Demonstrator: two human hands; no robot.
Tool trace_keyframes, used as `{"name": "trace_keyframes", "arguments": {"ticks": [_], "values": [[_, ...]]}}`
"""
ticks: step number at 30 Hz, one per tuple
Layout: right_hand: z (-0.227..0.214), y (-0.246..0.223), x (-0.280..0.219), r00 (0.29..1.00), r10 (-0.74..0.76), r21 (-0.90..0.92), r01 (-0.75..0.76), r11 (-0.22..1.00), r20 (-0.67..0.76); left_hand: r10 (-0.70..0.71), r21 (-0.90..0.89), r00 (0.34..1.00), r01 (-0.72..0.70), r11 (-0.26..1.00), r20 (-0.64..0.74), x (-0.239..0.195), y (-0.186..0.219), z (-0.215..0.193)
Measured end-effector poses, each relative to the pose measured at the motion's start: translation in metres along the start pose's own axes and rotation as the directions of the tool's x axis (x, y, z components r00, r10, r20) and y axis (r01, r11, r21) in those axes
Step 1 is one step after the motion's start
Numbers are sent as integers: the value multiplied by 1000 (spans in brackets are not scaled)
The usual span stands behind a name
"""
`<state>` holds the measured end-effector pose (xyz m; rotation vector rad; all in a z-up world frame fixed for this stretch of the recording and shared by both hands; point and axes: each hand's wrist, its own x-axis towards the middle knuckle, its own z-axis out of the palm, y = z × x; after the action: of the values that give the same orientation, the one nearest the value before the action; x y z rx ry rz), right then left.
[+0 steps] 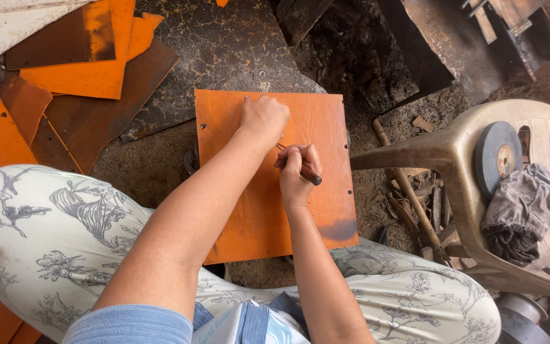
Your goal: The person uses a pointed tool to cut a small curved piece from an orange leather sheet placed on a wooden board. They then wipe the board with a cloth and continue cutting another small piece from the same sheet.
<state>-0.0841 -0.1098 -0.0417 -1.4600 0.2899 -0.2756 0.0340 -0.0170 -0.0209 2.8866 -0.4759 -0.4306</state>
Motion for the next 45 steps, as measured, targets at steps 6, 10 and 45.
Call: {"name": "trace_keyframes", "arguments": {"ticks": [6,10,45], "values": [[-20,1,14,980,-128,-140,150,979,155,18,27,999,-17,999,-28,-1,-1,2],[-47,-4,22,981,-96,-178,125,976,167,30,60,1000,-30,998,-2,-1,-2,1],[11,-57,133,848,185,-381,22,924,497,136,395,988,-153,906,71,-13,94,48]]}}
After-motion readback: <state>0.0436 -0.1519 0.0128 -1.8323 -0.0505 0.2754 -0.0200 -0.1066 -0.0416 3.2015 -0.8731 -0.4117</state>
